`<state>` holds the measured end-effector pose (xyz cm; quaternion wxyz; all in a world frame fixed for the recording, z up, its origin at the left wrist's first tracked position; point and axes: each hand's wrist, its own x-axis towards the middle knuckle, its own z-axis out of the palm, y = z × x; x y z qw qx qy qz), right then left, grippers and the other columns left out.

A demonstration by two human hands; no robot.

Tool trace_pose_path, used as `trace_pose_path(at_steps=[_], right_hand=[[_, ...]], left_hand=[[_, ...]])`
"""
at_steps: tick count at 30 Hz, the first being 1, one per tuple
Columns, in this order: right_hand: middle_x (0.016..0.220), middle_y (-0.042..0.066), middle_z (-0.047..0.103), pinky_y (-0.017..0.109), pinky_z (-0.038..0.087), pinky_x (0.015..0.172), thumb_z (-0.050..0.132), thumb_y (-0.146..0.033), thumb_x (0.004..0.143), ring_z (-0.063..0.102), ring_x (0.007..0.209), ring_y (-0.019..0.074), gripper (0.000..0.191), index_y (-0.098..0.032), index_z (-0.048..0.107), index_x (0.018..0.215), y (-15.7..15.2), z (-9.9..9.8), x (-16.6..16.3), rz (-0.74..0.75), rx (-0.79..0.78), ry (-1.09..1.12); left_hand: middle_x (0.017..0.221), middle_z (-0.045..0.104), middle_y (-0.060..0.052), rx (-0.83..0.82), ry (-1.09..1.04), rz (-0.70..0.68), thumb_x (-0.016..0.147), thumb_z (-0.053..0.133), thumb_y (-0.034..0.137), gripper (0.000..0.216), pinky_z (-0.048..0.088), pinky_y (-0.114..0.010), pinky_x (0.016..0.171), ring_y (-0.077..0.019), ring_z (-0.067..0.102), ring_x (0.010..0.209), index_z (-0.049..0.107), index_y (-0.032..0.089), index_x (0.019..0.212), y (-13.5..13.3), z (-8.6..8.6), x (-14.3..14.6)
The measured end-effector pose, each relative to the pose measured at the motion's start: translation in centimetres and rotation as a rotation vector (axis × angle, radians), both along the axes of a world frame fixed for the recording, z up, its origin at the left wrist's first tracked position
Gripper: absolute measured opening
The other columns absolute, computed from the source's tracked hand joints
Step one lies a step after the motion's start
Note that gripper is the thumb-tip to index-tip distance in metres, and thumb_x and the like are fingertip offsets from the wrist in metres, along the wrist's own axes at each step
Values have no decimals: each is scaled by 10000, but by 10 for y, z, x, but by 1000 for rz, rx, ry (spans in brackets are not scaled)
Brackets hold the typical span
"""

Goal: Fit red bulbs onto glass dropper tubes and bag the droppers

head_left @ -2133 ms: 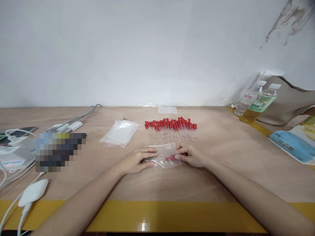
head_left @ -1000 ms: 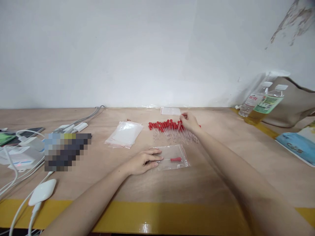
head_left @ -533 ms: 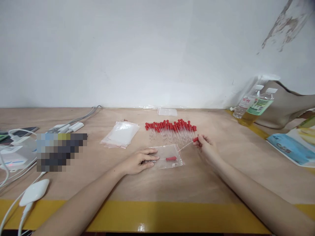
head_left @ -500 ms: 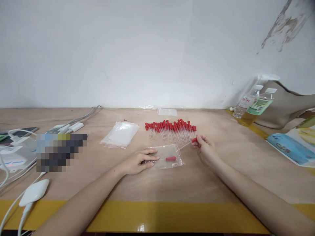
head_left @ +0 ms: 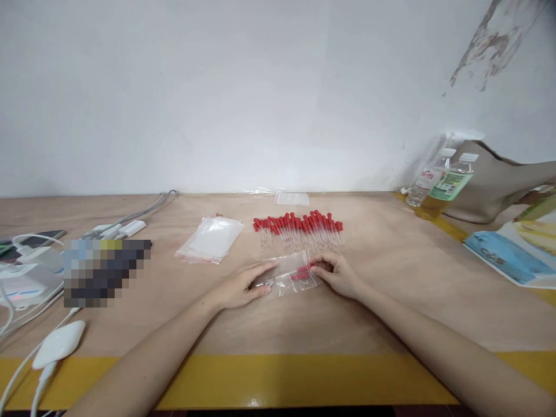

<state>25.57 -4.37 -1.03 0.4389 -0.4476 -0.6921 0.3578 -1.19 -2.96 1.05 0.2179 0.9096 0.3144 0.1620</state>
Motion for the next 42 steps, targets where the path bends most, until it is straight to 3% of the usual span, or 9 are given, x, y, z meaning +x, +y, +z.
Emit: trace_pose_path(at_steps=[3, 6, 12, 18, 23, 26, 33, 39, 42], right_hand=[[788, 28, 640, 321, 457, 690, 523, -316, 756, 573, 763, 182, 209, -205, 647, 882, -1, 2, -4, 149, -55, 14], [766, 35, 648, 308, 466, 661, 566, -338, 722, 589, 729, 175, 290, -168, 624, 949, -1, 0, 0, 164, -150, 13], [758, 47, 643, 249, 441, 568, 557, -360, 712, 567, 625, 130, 321, -129, 588, 933, 20, -3, 18, -94, -131, 2], [798, 33, 652, 247, 425, 663, 529, -250, 734, 565, 693, 138, 196, -164, 633, 876, 74, 18, 4, -329, 129, -448], [911, 102, 638, 253, 407, 727, 476, -267, 790, 572, 852, 187, 240, -137, 609, 941, 117, 31, -28, -417, 24, -704], [935, 150, 629, 283, 406, 756, 492, -231, 768, 566, 897, 222, 216, -110, 618, 895, 131, 30, -37, -454, -23, -716], [937, 128, 621, 286, 416, 746, 499, -142, 704, 567, 899, 218, 163, -133, 617, 816, 131, 30, -43, -523, -52, -682], [902, 128, 611, 295, 433, 692, 490, -174, 711, 572, 852, 220, 249, -121, 526, 952, 127, 37, -41, -603, -51, -584], [803, 69, 607, 267, 438, 668, 481, -195, 724, 578, 772, 173, 327, -128, 448, 1043, 117, 40, -24, -597, 25, -382]], left_hand=[[1314, 414, -51, -1, 1, 2, 843, 467, 352, 510, 334, -365, 980, -205, 396, 1181, 311, 258, 1319, 0, 0, 0], [1325, 403, -48, -1, -2, 0, 844, 465, 357, 510, 320, -375, 992, -208, 376, 1201, 311, 262, 1320, 1, -1, 0], [1344, 383, -29, -8, 1, -30, 847, 460, 352, 417, 289, -385, 1018, -202, 355, 1225, 422, 285, 1257, 5, -7, -2], [1348, 380, -29, -24, 13, -30, 852, 451, 360, 377, 288, -382, 1019, -200, 350, 1231, 471, 289, 1222, 6, -8, -4], [1359, 366, -35, -31, 37, -45, 860, 433, 367, 385, 273, -397, 1024, -206, 326, 1247, 455, 289, 1236, 5, -6, -5], [1365, 358, -33, -19, 56, -49, 862, 427, 372, 400, 261, -398, 1031, -201, 312, 1254, 434, 288, 1252, 5, -6, -4], [1347, 385, -33, -6, 32, -46, 852, 443, 381, 433, 276, -388, 1027, -196, 332, 1241, 405, 282, 1272, 4, -4, -4], [1354, 373, -29, -5, 48, -42, 854, 434, 392, 427, 273, -384, 1028, -198, 329, 1242, 412, 283, 1266, 4, -5, -5], [1350, 378, -35, 2, 51, -37, 854, 433, 390, 447, 276, -384, 1025, -197, 332, 1239, 382, 274, 1283, 3, -3, -4]])
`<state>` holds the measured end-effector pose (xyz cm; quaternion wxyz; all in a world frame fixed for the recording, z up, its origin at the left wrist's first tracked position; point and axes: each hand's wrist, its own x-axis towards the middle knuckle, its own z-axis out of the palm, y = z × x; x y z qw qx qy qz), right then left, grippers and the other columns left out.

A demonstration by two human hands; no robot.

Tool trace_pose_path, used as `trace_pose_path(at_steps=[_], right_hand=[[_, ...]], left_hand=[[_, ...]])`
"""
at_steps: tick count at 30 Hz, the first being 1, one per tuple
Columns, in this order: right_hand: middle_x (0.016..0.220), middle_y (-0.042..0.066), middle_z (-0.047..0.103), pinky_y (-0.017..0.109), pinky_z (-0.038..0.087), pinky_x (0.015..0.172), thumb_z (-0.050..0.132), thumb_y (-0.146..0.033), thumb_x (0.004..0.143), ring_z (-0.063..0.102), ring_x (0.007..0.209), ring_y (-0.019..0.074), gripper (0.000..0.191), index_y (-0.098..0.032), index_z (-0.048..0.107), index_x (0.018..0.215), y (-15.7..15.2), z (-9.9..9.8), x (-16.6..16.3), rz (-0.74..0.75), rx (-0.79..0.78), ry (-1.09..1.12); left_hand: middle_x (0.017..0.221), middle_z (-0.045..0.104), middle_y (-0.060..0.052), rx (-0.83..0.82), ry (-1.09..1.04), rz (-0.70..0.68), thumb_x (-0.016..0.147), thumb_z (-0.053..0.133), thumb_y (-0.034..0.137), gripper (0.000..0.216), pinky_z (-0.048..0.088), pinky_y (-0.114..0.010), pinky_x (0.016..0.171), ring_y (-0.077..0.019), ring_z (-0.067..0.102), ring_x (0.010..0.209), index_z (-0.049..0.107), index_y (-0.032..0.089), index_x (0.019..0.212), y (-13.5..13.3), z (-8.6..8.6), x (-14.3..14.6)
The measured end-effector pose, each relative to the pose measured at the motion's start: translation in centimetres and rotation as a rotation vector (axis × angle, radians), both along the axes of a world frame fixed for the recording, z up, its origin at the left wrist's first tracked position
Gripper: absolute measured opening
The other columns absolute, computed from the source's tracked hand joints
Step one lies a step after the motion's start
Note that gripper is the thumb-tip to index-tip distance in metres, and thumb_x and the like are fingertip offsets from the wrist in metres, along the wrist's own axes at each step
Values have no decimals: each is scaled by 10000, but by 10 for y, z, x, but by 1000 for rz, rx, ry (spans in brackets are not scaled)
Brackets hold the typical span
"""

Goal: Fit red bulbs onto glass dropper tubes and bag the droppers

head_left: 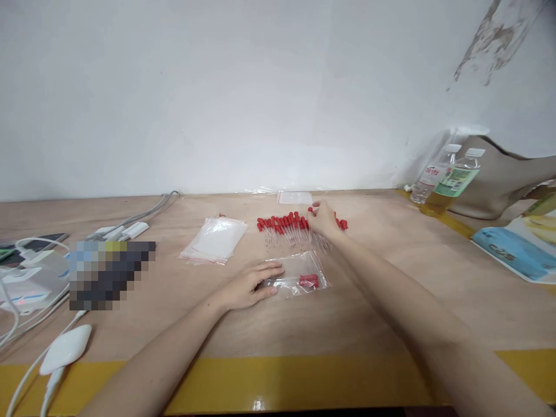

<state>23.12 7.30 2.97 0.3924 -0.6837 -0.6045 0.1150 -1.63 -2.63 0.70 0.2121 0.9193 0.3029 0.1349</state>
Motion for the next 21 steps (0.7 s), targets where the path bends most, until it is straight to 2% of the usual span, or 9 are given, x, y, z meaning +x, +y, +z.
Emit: trace_pose_path(at_steps=[3, 6, 9, 14, 18, 21], right_hand=[[699, -7, 561, 248, 439, 556, 500, -254, 714, 556, 605, 131, 349, -174, 423, 1045, -21, -4, 27, 57, 154, 304], [601, -60, 491, 208, 387, 406, 524, -268, 685, 484, 441, 92, 293, -197, 435, 955, -46, -16, 49, 71, 127, 588], [586, -64, 494, 187, 386, 370, 546, -238, 663, 473, 411, 76, 255, -202, 425, 884, -65, -28, 57, 59, 80, 792], [597, -56, 524, 200, 468, 427, 546, -188, 679, 532, 438, 80, 227, -221, 392, 843, -79, -42, 45, 28, -8, 1031], [616, -18, 562, 273, 533, 569, 550, -182, 707, 604, 539, 120, 171, -217, 404, 789, -89, -46, 36, 92, -118, 1172], [665, 8, 598, 292, 527, 653, 589, -196, 688, 626, 624, 133, 171, -203, 441, 774, -98, -48, 33, 228, -207, 1156]], left_hand=[[1338, 390, -58, 5, -16, 20, 842, 454, 392, 508, 297, -384, 1011, -204, 357, 1219, 323, 255, 1313, -1, 2, 1], [1327, 400, -65, -6, -32, 37, 832, 471, 389, 519, 313, -384, 996, -211, 378, 1201, 310, 248, 1306, -3, 3, 1], [1303, 426, -72, -41, -60, 61, 823, 481, 398, 460, 349, -382, 962, -214, 417, 1171, 355, 233, 1233, -3, 3, 1], [1323, 404, -75, -67, -108, 95, 789, 524, 416, 334, 383, -378, 919, -223, 439, 1151, 420, 215, 1035, -3, 2, 0], [1303, 424, -77, -38, -106, 91, 789, 529, 407, 425, 355, -374, 952, -216, 422, 1167, 390, 223, 1147, -3, 1, 1], [1270, 456, -85, -19, -118, 96, 782, 539, 406, 443, 360, -369, 947, -217, 435, 1151, 397, 216, 1156, -3, 1, 1]])
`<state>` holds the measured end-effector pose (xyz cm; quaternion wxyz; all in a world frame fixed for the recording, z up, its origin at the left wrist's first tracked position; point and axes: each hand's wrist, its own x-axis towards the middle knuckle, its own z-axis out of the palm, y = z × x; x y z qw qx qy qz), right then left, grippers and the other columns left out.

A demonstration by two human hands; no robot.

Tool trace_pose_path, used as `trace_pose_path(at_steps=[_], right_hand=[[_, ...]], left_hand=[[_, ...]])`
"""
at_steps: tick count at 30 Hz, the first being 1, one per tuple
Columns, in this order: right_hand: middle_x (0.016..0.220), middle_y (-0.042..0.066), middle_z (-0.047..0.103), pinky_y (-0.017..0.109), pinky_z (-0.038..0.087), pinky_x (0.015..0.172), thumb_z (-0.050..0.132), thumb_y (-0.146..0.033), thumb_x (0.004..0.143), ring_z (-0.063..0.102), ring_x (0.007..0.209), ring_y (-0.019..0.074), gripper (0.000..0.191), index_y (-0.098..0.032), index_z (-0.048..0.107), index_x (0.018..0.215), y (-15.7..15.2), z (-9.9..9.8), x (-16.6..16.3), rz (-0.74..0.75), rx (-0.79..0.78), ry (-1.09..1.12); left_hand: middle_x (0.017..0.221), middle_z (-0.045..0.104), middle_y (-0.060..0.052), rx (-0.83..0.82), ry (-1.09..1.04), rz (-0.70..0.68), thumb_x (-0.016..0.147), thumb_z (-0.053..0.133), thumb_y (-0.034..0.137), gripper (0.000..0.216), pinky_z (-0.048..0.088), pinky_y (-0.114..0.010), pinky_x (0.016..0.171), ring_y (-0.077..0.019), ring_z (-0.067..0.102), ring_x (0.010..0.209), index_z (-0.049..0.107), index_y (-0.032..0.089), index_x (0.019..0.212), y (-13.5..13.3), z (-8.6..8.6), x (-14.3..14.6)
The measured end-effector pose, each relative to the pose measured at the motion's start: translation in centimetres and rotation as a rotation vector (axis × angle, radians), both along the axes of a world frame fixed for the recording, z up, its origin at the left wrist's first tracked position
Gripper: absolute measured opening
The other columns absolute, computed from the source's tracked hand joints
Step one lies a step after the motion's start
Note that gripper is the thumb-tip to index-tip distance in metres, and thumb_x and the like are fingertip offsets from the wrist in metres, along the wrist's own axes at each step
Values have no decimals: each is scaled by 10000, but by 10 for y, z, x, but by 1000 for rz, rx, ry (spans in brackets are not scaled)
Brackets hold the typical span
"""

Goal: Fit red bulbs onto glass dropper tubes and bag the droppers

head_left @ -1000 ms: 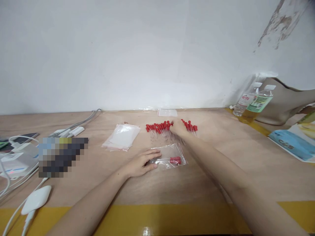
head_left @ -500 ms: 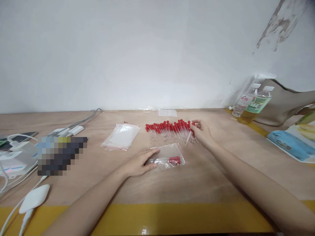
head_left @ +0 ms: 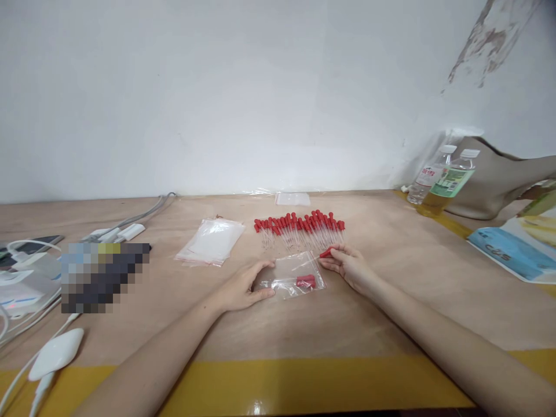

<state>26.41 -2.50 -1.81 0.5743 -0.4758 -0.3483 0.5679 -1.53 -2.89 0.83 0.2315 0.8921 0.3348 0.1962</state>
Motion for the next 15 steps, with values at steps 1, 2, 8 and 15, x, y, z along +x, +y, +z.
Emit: trace_pose_path(at_steps=[1, 2, 8, 15], right_hand=[[681, 9, 604, 284, 517, 655, 611, -206, 670, 621, 632, 128, 184, -195, 458, 772, -2, -1, -1, 70, 18, -54], [683, 4, 602, 270, 505, 640, 630, -220, 654, 608, 621, 118, 197, -186, 474, 769, -4, -2, -1, 142, 45, -133], [623, -30, 516, 213, 381, 506, 600, -277, 668, 443, 514, 78, 155, -156, 558, 756, -3, -5, -4, 255, 330, -702], [770, 7, 517, 223, 392, 565, 575, -199, 676, 442, 594, 93, 98, -166, 633, 747, 4, -1, -5, 279, 453, -909]], left_hand=[[1265, 461, -87, -1, -8, 2, 778, 542, 411, 413, 376, -366, 930, -220, 450, 1135, 421, 211, 1118, 0, 0, 0], [1264, 463, -87, -4, -14, 3, 772, 547, 418, 386, 392, -363, 910, -223, 465, 1117, 441, 209, 1078, 0, 0, 0], [1267, 461, -71, 50, 3, 12, 758, 571, 413, 533, 359, -370, 955, -216, 440, 1141, 376, 225, 1217, 2, -2, 0], [1262, 466, -80, 45, -19, -12, 752, 578, 409, 451, 367, -374, 942, -222, 455, 1126, 439, 214, 1134, 4, -3, 1]])
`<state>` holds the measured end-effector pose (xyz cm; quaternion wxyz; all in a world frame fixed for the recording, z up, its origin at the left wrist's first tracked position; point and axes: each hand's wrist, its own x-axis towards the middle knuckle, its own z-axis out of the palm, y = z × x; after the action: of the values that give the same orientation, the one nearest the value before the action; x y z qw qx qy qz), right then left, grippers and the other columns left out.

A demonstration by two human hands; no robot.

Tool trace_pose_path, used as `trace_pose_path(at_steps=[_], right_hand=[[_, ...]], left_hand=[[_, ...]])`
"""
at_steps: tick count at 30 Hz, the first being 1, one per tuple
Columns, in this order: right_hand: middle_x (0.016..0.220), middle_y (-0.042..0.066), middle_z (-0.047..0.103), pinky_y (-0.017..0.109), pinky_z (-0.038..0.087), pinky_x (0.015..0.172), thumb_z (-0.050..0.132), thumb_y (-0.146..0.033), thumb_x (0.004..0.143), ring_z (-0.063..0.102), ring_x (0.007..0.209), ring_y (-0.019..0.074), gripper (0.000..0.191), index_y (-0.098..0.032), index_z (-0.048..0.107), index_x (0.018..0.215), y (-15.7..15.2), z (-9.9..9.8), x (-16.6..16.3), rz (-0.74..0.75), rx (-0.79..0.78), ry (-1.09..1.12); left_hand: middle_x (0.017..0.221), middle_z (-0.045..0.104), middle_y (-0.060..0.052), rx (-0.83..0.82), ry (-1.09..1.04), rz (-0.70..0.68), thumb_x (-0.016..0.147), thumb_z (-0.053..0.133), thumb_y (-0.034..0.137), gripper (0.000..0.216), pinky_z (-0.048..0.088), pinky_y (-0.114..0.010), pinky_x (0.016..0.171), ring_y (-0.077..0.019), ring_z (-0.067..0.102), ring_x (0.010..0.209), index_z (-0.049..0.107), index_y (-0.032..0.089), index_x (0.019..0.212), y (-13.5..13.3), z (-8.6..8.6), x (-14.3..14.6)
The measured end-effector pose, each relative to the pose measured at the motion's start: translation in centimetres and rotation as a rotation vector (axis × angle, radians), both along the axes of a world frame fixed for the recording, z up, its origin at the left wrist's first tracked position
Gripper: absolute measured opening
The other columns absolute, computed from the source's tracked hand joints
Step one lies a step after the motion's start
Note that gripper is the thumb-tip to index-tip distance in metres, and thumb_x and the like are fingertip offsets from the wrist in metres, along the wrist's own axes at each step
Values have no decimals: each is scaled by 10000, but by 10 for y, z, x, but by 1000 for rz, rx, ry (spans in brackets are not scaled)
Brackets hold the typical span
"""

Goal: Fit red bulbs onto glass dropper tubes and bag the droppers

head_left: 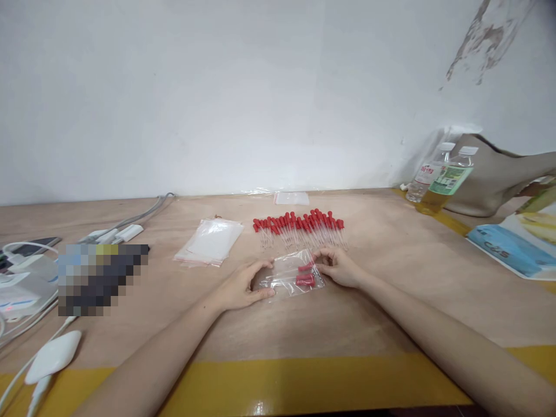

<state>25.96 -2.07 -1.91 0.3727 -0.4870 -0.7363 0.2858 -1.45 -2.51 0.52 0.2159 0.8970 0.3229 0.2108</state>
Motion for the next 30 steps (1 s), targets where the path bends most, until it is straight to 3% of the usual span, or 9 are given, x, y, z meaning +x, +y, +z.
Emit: trace_pose_path(at_steps=[4, 8, 11, 14, 17, 20, 24, 30], right_hand=[[835, 37, 553, 263, 426, 711, 550, -190, 705, 516, 777, 138, 121, -183, 669, 725, -3, 2, -6, 62, 23, 5], [848, 36, 596, 276, 433, 733, 513, -232, 741, 543, 774, 139, 165, -181, 667, 768, -1, 3, -1, 109, -48, 15], [760, 28, 628, 263, 441, 638, 524, -297, 732, 551, 668, 136, 210, -155, 640, 833, 10, 4, 11, -67, -124, 56], [716, 23, 631, 241, 429, 596, 525, -276, 718, 541, 615, 127, 199, -143, 629, 824, 27, 7, 20, -270, -42, -8], [710, 16, 634, 230, 420, 614, 526, -258, 715, 551, 633, 124, 163, -163, 632, 795, 46, 14, 19, -362, 74, -174], [756, 28, 642, 240, 418, 643, 546, -297, 707, 571, 719, 149, 155, -184, 635, 764, 62, 22, 7, -458, 85, -334], [794, 69, 644, 281, 429, 671, 547, -290, 696, 588, 793, 200, 145, -177, 638, 708, 75, 31, -15, -532, -11, -504], [850, 149, 631, 318, 449, 653, 591, -245, 647, 600, 816, 258, 221, -128, 624, 832, 80, 43, -35, -549, -185, -547]], left_hand=[[1271, 459, -86, -5, 1, 1, 750, 573, 413, 330, 370, -371, 926, -228, 462, 1118, 492, 204, 992, -1, 1, 1], [1247, 483, -80, -27, -11, 7, 748, 570, 410, 265, 390, -354, 892, -222, 469, 1108, 476, 199, 878, -1, 3, 2], [1254, 481, -77, -26, -15, 12, 749, 568, 411, 251, 402, -341, 869, -215, 475, 1095, 445, 196, 795, -2, 4, 3], [1269, 470, -76, -30, -1, 22, 750, 564, 417, 258, 418, -332, 845, -211, 489, 1069, 434, 194, 753, -2, 6, 3], [1285, 454, -70, -49, 8, 24, 760, 555, 415, 240, 428, -330, 845, -206, 498, 1059, 475, 197, 820, -3, 6, 2], [1308, 426, -67, -41, 7, -7, 791, 525, 389, 267, 377, -348, 932, -213, 444, 1140, 527, 208, 988, -3, 6, 1], [1349, 375, -59, -73, 35, -18, 822, 486, 376, 343, 375, -365, 946, -223, 420, 1176, 529, 246, 1136, -2, 4, 0], [1365, 353, -48, -71, 59, -36, 836, 468, 379, 355, 311, -382, 1006, -221, 361, 1227, 527, 269, 1168, 1, 0, 0]])
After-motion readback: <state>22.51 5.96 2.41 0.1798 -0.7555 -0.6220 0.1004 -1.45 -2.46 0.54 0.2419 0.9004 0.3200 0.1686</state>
